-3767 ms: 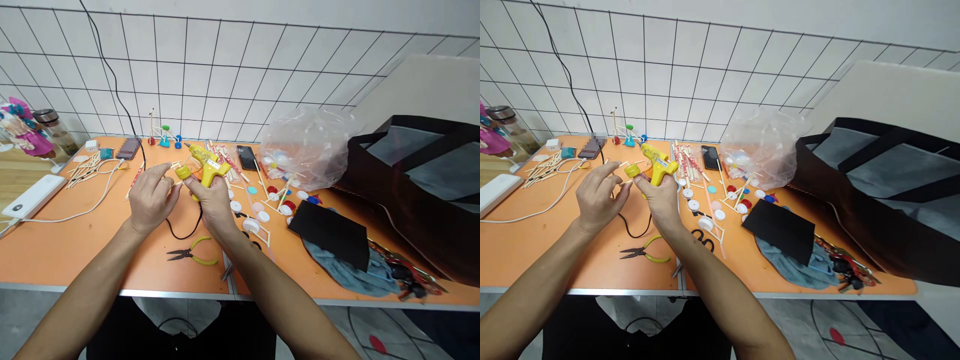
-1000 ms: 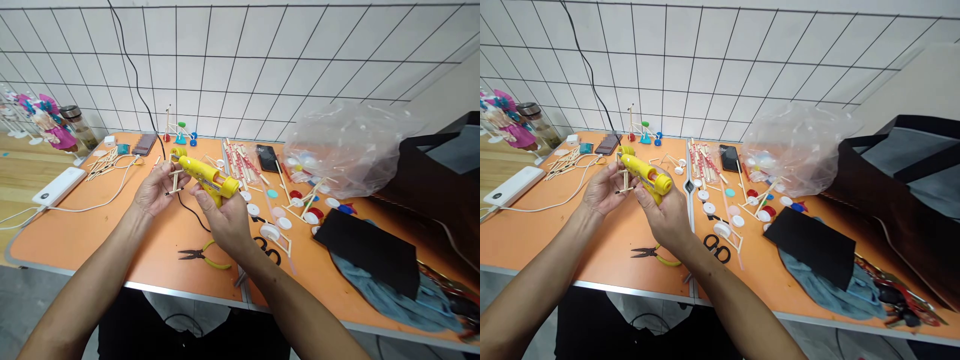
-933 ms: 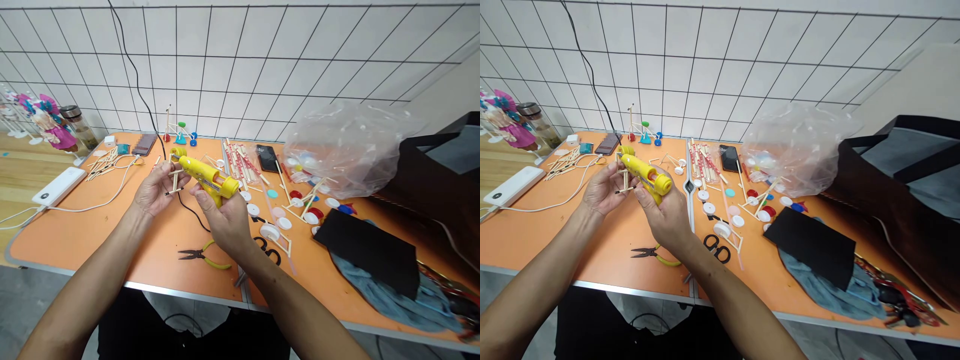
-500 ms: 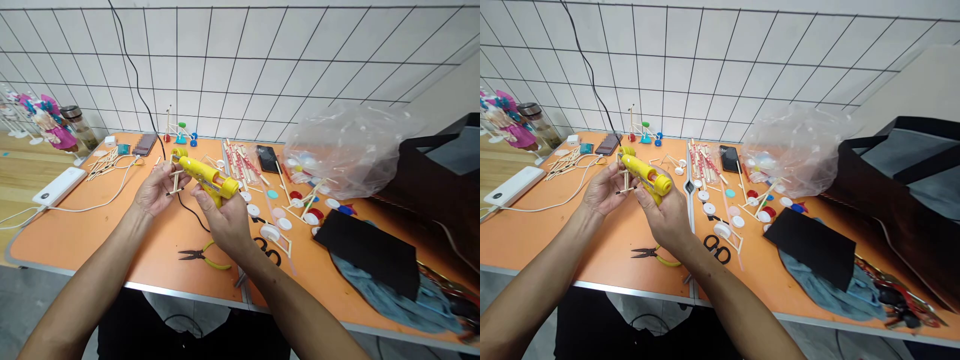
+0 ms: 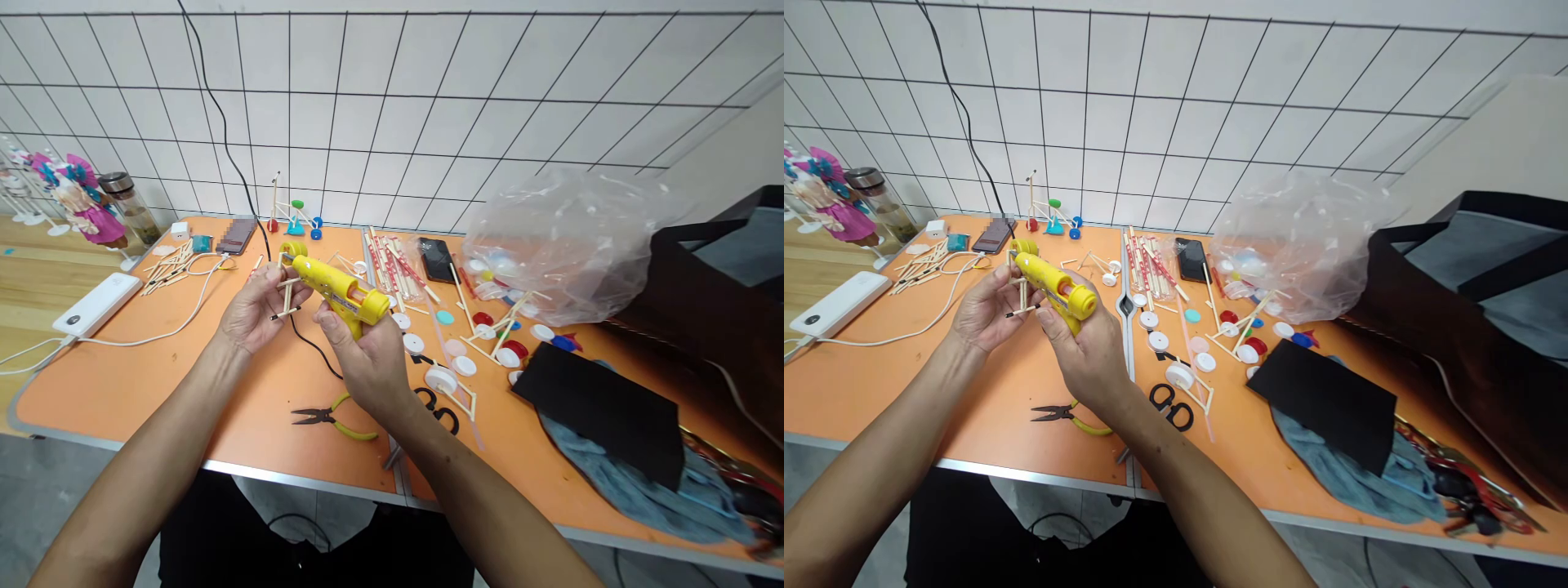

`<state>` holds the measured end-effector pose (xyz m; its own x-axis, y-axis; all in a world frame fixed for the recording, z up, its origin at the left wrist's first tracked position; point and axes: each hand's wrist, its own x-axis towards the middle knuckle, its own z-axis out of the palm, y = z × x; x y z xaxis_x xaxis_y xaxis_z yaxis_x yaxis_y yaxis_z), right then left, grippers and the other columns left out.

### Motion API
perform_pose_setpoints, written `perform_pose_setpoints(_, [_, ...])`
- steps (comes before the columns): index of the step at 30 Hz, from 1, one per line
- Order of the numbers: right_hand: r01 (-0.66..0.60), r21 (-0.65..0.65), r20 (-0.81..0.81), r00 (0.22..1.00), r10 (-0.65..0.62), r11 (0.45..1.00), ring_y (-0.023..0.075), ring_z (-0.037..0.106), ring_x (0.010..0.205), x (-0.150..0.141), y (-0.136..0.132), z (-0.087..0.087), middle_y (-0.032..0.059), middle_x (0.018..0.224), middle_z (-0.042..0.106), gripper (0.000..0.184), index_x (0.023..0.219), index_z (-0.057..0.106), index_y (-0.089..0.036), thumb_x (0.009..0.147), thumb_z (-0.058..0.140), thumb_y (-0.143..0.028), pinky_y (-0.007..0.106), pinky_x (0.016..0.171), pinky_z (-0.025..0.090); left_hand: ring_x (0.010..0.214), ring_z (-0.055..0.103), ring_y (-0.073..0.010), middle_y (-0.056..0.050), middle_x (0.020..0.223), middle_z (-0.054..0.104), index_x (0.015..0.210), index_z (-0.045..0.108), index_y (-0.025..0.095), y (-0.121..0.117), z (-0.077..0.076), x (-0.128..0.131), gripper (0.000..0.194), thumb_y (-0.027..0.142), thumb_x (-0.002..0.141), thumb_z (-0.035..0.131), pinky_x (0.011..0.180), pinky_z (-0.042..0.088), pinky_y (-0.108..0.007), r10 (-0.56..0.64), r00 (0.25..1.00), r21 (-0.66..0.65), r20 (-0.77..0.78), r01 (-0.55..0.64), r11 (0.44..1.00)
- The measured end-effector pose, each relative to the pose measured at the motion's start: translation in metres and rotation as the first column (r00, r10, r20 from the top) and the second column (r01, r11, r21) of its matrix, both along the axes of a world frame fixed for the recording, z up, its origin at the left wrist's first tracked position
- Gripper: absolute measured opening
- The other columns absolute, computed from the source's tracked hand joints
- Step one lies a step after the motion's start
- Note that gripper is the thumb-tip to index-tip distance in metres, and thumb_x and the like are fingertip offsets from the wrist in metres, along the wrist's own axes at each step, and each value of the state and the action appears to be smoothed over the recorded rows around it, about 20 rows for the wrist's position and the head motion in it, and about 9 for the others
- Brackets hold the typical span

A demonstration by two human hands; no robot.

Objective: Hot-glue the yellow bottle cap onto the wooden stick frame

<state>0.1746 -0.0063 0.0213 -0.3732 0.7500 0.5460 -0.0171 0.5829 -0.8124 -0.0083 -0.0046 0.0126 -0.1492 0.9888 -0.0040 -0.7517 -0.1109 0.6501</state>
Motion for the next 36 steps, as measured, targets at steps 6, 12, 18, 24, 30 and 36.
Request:
perform_pose_setpoints(6, [0.003,-0.003,0.012,1.0,-0.003,1.0,0.0251,0.078,0.1,0.0007,-0.0013,0.002,0.0071,0.11,0.082,0.026,0.118,0.069,-0.025,0.109,0.064,-0.048,0.041,0.086,0.065,0.078,0.081,-0.0183,-0.001,0.086,0.083,0.079,0.074,0.02,0.0001,-0.0007,-0.0006,0.024,0.023,0.077,0.098,0.095,0.07,-0.036,-0.004,1.0,0.008,-0.018,0.004,1.0])
perform_pose_setpoints(12, [0.007,-0.012,0.001,1.0,-0.007,1.0,0.0266,0.078,0.1,0.0,-0.0017,0.0026,0.0069,0.106,0.08,0.026,0.119,0.07,-0.025,0.108,0.065,-0.048,0.043,0.088,0.065,0.079,0.082,-0.0188,-0.001,0.085,0.082,0.08,0.074,0.019,-0.0005,0.001,-0.0001,0.025,0.023,0.076,0.099,0.095,0.07,-0.036,-0.005,1.0,0.001,-0.012,0.005,1.0])
perform_pose_setpoints(18, [0.012,0.001,0.014,1.0,-0.012,1.0,0.0267,0.078,0.1,0.0005,-0.0019,0.0029,0.0069,0.106,0.081,0.027,0.122,0.07,-0.025,0.108,0.065,-0.047,0.044,0.089,0.066,0.079,0.081,-0.0185,-0.001,0.085,0.082,0.081,0.073,0.02,-0.0011,0.003,0.0017,0.023,0.023,0.08,0.096,0.095,0.07,-0.036,0.015,1.0,-0.02,-0.023,-0.016,1.0])
perform_pose_setpoints(24, [0.025,0.021,0.019,0.999,-0.026,0.999,0.0265,0.079,0.101,0.0007,-0.0016,0.0029,0.0068,0.109,0.082,0.028,0.122,0.07,-0.025,0.108,0.064,-0.049,0.043,0.09,0.066,0.076,0.08,-0.018,-0.002,0.086,0.082,0.08,0.074,0.018,-0.0015,0.0029,0.0012,0.027,0.023,0.074,0.1,0.093,0.07,-0.035,-0.006,1.0,0.002,-0.005,0.006,1.0])
perform_pose_setpoints(30, [0.021,0.019,0.005,1.0,-0.021,1.0,0.0271,0.08,0.1,-0.0002,-0.0016,0.0029,0.0083,0.115,0.084,0.028,0.125,0.069,-0.025,0.108,0.066,-0.047,0.047,0.092,0.068,0.08,0.082,-0.0204,-0.002,0.087,0.082,0.079,0.073,0.019,-0.0016,0.0037,0.0015,0.024,0.024,0.08,0.096,0.102,0.068,-0.041,0.013,0.999,-0.025,-0.031,-0.014,1.0])
perform_pose_setpoints(36, [0.029,0.016,0.02,0.999,-0.03,0.999,0.0282,0.081,0.105,-0.0005,-0.001,0.0008,0.0089,0.118,0.084,0.033,0.132,0.069,-0.025,0.108,0.067,-0.048,0.046,0.094,0.068,0.089,0.085,-0.0224,-0.002,0.088,0.083,0.081,0.073,0.02,-0.0015,0.0027,0.0013,0.023,0.026,0.082,0.096,0.099,0.069,-0.037,0.019,0.999,-0.029,-0.049,-0.02,0.999])
